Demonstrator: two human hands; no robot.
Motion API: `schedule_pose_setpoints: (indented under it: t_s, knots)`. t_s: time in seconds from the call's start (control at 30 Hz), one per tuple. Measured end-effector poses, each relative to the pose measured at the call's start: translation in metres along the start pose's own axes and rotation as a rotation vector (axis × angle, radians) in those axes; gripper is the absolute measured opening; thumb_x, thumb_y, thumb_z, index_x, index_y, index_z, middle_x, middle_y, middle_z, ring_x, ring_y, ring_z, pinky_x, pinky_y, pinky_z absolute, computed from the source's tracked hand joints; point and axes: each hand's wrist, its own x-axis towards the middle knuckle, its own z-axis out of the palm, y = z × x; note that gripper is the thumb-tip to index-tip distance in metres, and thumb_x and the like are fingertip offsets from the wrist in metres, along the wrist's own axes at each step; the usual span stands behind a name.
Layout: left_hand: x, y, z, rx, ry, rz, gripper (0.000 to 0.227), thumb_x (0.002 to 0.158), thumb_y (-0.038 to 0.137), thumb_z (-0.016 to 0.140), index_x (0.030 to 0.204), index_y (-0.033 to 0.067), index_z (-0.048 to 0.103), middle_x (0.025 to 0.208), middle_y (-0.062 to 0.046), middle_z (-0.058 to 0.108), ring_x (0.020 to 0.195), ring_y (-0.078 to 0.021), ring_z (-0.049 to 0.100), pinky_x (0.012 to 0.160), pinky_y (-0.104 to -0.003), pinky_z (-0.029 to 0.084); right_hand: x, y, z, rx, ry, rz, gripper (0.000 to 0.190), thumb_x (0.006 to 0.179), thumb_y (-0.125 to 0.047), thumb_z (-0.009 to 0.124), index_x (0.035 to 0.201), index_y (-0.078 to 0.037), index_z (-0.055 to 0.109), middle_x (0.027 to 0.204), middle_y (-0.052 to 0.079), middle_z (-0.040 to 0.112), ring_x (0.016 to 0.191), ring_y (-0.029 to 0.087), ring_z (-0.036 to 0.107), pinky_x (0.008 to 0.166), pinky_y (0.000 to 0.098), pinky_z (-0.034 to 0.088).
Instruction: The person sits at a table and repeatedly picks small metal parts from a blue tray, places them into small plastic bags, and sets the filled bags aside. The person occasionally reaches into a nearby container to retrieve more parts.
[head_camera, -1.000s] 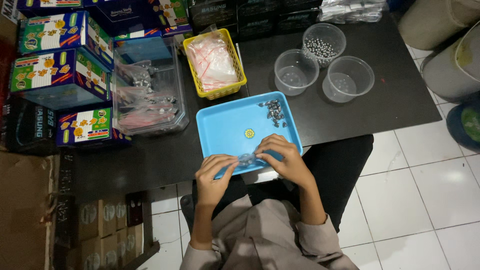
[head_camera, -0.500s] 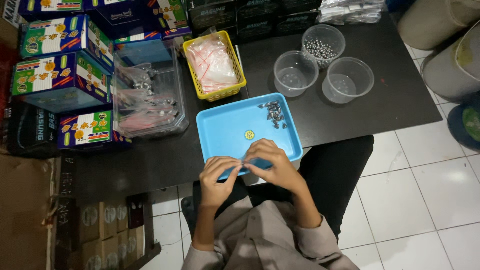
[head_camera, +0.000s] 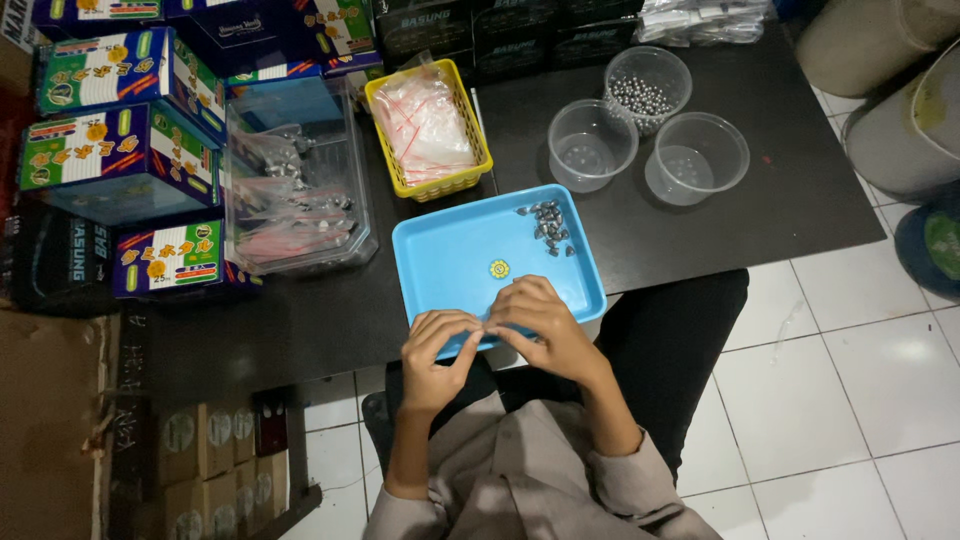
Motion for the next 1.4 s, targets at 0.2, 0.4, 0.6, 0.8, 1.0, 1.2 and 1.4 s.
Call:
schedule_pose_setpoints:
  t_s: [0.2, 0.4, 0.6, 0.8, 1.0, 1.2, 1.4]
  knots:
    - [0.002, -0.002, 0.001, 0.002, 0.016, 0.018, 0.007, 0.075, 0.0, 0.066, 0.078, 0.0061, 0.065, 0.076, -0.005, 0.067, 0.075, -0.028, 0.065, 0.071, -0.037, 0.046, -0.003, 0.004, 0.006, -0.04, 0.073, -0.012, 0.003, 0.079, -0.01, 0.066, 0.076, -0.012, 0.066, 0.075, 0.001, 0.066, 0.081, 0.023, 0.062, 0.087, 0.0407, 0.04]
    - [0.001, -0.001, 0.001, 0.002, 0.023, 0.018, 0.007, 0.075, 0.001, 0.067, 0.077, 0.0073, 0.066, 0.077, -0.004, 0.067, 0.075, -0.0261, 0.065, 0.072, -0.035, 0.046, -0.003, 0.003, 0.003, -0.032, 0.06, 0.002, 0.006, 0.08, -0.007, 0.063, 0.074, -0.009, 0.063, 0.074, 0.004, 0.064, 0.079, 0.026, 0.061, 0.085, 0.042, 0.041]
    - [0.002, -0.001, 0.002, -0.016, 0.03, 0.026, 0.008, 0.075, 0.001, 0.066, 0.078, 0.008, 0.065, 0.076, -0.003, 0.067, 0.074, -0.0254, 0.064, 0.07, -0.036, 0.046, -0.001, 0.0, 0.01, -0.109, 0.15, -0.022, 0.019, 0.079, -0.001, 0.06, 0.065, -0.013, 0.06, 0.065, 0.0, 0.06, 0.071, 0.022, 0.06, 0.08, 0.0374, 0.043]
    - [0.004, 0.0, 0.003, 0.04, -0.001, 0.04, 0.011, 0.073, 0.003, 0.07, 0.083, 0.0069, 0.067, 0.081, -0.004, 0.068, 0.078, -0.0255, 0.065, 0.071, -0.035, 0.046, -0.003, 0.001, 0.009, -0.114, 0.111, -0.006, 0.013, 0.077, -0.002, 0.065, 0.069, -0.012, 0.062, 0.068, 0.0, 0.062, 0.073, 0.021, 0.061, 0.079, 0.0362, 0.043]
    - [0.0, -0.003, 0.004, 0.047, 0.012, 0.043, 0.007, 0.076, 0.003, 0.068, 0.079, 0.0087, 0.067, 0.079, -0.003, 0.069, 0.075, -0.0252, 0.065, 0.07, -0.035, 0.046, -0.002, -0.004, -0.01, -0.071, 0.006, 0.053, 0.007, 0.075, -0.006, 0.067, 0.08, -0.007, 0.062, 0.078, 0.008, 0.064, 0.085, 0.03, 0.06, 0.086, 0.0452, 0.041]
    - [0.001, 0.001, 0.006, 0.038, 0.01, 0.022, 0.006, 0.076, 0.005, 0.068, 0.079, 0.0097, 0.067, 0.079, -0.002, 0.069, 0.078, -0.0237, 0.065, 0.072, -0.035, 0.046, -0.006, 0.002, -0.009, -0.089, -0.024, 0.048, 0.007, 0.077, -0.009, 0.066, 0.08, -0.007, 0.06, 0.079, 0.007, 0.062, 0.086, 0.028, 0.06, 0.089, 0.0462, 0.04]
    - [0.006, 0.006, 0.007, 0.047, -0.013, 0.022, 0.01, 0.074, 0.0, 0.068, 0.08, 0.0077, 0.067, 0.08, -0.003, 0.069, 0.079, -0.0252, 0.065, 0.072, -0.035, 0.046, -0.008, 0.006, -0.006, -0.141, -0.072, 0.036, 0.007, 0.08, -0.009, 0.063, 0.082, -0.006, 0.056, 0.077, 0.006, 0.059, 0.086, 0.026, 0.059, 0.089, 0.0452, 0.04]
